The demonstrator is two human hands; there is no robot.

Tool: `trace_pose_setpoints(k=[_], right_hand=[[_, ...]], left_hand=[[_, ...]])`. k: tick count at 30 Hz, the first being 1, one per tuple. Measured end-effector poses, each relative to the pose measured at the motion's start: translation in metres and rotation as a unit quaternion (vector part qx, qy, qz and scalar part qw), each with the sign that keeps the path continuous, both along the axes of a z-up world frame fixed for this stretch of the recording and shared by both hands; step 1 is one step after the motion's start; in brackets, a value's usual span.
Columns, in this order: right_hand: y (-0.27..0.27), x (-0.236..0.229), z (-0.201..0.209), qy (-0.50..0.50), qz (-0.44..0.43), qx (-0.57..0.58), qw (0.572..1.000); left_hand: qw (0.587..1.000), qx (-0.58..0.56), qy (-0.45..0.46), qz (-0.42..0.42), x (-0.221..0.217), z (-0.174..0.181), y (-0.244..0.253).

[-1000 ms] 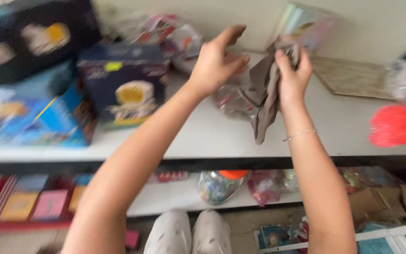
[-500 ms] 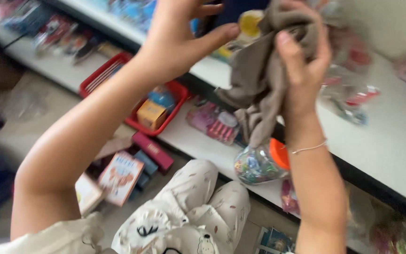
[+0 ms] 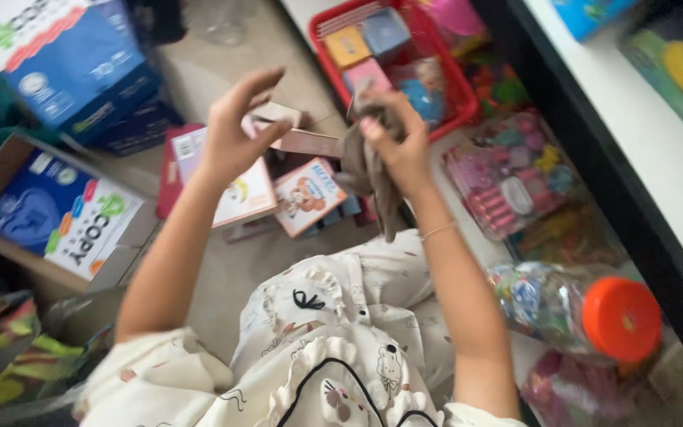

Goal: Cleaning toy boxes with a cloth and organizing them on stockroom shelves.

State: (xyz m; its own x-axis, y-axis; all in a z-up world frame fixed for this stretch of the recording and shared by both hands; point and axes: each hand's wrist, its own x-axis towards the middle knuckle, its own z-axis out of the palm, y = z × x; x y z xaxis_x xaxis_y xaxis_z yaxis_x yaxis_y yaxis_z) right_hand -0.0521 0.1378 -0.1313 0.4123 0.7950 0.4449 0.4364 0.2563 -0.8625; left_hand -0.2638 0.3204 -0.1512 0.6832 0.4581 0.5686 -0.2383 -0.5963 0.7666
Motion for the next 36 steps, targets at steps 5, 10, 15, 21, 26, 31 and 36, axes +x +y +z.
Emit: trace_pose_setpoints(k=[5, 10, 15, 21, 26, 31, 36], right_hand=[[0.048, -0.026, -0.148, 0.143, 0.056, -0.105, 0.983], [0.07, -0.078, -0.266, 0.111, 0.041, -0.27, 0.956], [0.064, -0.114, -0.281, 0.156, 0.013, -0.287, 0.945], [0.054, -0.118, -0.261, 0.251, 0.041, -0.251, 0.934], [0.042, -0.112, -0.232, 0.253, 0.029, -0.183, 0.949], [0.037, -0.069, -0.141, 0.192, 0.048, -0.074, 0.978], [0.019, -0.036, -0.006, -0.037, 0.156, 0.102, 0.982]], left_hand=[[0.972, 0.034, 0.111, 0.204, -0.073, -0.124, -0.001], [0.909, -0.007, 0.181, 0.375, -0.116, -0.245, -0.005], [0.846, -0.219, 0.21, 0.438, -0.144, -0.33, 0.011], [0.739, -0.584, 0.198, 0.271, -0.158, -0.289, 0.016], [0.746, -0.616, 0.071, 0.244, -0.143, -0.211, 0.003], [0.776, -0.593, 0.022, 0.215, -0.101, -0.053, -0.001], [0.777, -0.624, 0.034, 0.083, -0.083, 0.012, 0.003]])
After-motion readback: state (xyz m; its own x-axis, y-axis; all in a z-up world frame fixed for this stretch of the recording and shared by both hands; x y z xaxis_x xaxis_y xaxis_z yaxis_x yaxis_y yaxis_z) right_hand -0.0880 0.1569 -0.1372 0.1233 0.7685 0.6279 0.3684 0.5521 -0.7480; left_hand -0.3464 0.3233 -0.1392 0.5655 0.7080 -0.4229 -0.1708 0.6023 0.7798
